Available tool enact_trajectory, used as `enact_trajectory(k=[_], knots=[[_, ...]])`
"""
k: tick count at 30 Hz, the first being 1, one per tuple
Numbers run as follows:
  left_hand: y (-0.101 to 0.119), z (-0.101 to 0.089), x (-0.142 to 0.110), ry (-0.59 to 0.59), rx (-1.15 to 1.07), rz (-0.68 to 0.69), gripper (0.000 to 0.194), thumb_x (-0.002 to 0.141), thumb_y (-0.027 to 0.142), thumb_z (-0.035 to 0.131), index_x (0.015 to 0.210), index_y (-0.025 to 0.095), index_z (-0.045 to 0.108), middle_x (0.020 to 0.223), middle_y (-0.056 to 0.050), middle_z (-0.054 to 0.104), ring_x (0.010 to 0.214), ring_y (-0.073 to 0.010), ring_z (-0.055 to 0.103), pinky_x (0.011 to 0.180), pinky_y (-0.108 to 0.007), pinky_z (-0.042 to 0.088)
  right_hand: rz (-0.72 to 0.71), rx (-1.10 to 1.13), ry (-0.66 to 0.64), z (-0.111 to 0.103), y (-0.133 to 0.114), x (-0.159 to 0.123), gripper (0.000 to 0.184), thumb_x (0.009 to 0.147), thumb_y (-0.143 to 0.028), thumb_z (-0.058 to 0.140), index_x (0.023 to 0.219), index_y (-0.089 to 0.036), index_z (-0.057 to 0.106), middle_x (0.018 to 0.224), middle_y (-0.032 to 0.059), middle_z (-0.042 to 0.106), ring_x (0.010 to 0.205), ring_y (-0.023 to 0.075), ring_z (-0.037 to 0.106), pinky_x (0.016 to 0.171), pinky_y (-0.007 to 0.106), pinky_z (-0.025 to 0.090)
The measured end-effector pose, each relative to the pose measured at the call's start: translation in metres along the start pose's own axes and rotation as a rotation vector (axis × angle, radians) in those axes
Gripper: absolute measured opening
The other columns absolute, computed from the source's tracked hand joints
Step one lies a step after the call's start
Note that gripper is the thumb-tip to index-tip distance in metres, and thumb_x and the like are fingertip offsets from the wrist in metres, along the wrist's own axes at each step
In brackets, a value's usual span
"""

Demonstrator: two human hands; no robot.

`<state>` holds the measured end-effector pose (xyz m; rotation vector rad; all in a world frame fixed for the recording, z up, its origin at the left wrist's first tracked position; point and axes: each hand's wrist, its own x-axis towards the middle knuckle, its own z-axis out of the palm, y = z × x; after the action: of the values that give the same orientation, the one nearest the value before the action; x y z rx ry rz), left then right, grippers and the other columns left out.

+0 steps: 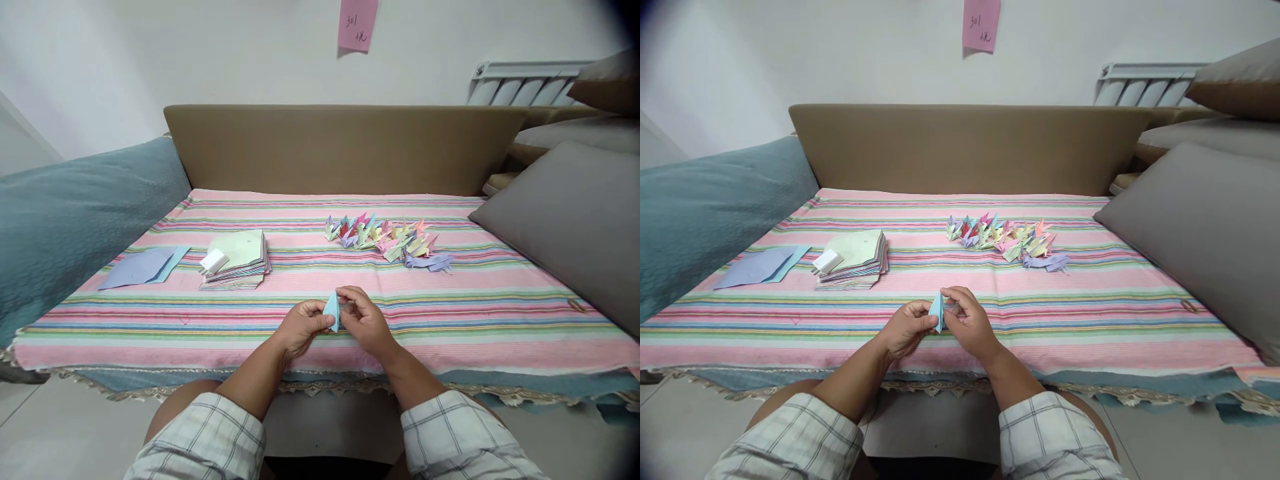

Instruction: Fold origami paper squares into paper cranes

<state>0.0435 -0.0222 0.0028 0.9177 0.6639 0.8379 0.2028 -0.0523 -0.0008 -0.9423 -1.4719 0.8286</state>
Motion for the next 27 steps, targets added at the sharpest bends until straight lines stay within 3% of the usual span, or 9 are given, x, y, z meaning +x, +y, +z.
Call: enact_trajectory(k=[5,9,15,20,27], knots=[[0.0004,-0.0018,0.0002,-0.036,0.067,0.007,0.028,0.055,0.031,0.083,0.071,0.012,0.071,0.065,-0.003,0.063,0.060,-0.0098,0.055,0.056,-0.020,0.040,-0.088,-0.155,-0.024,-0.0062,-0.0023,0.0013,0.038,0.082,-0.022,0.055,0.119,-0.029,0.058,0.113,0.0062,0.052,0.072,0.0118,0.053,0.071,0.030,0.049],[0.0001,-0.0027,0.0003,-0.046,0.073,0.007,0.029,0.056,0.032,0.083,0.073,0.012,0.072,0.066,-0.003,0.064,0.060,-0.0101,0.054,0.057,-0.021,0.040,-0.127,-0.232,0.007,-0.0067,-0.0016,0.0012,0.038,0.081,-0.024,0.056,0.118,-0.029,0.058,0.112,0.0066,0.053,0.074,0.0138,0.053,0.070,0.032,0.050],[0.0006,-0.0018,-0.0005,-0.044,0.058,-0.012,0.028,0.056,0.035,0.083,0.069,0.013,0.072,0.060,-0.002,0.062,0.056,-0.0085,0.050,0.057,-0.021,0.037,-0.169,-0.242,0.061,-0.0058,-0.0028,0.0011,0.029,0.077,-0.022,0.060,0.105,-0.025,0.058,0.102,0.0061,0.055,0.074,0.0152,0.052,0.068,0.032,0.049],[0.0019,-0.0010,-0.0013,-0.061,0.048,-0.007,0.030,0.054,0.036,0.084,0.067,0.012,0.072,0.061,-0.003,0.062,0.058,-0.0092,0.050,0.058,-0.022,0.036,-0.151,-0.198,0.005,-0.0064,-0.0040,0.0019,0.020,0.077,-0.022,0.061,0.097,-0.024,0.059,0.094,0.0056,0.054,0.081,0.0176,0.054,0.069,0.031,0.048],[0.0018,-0.0020,-0.0003,-0.074,0.066,-0.017,0.031,0.053,0.036,0.084,0.068,0.012,0.072,0.062,-0.004,0.062,0.058,-0.0094,0.050,0.055,-0.021,0.035,-0.047,-0.097,-0.024,-0.0064,-0.0002,0.0023,0.023,0.076,-0.029,0.065,0.098,-0.024,0.062,0.093,0.0043,0.055,0.074,0.0147,0.053,0.067,0.029,0.047]])
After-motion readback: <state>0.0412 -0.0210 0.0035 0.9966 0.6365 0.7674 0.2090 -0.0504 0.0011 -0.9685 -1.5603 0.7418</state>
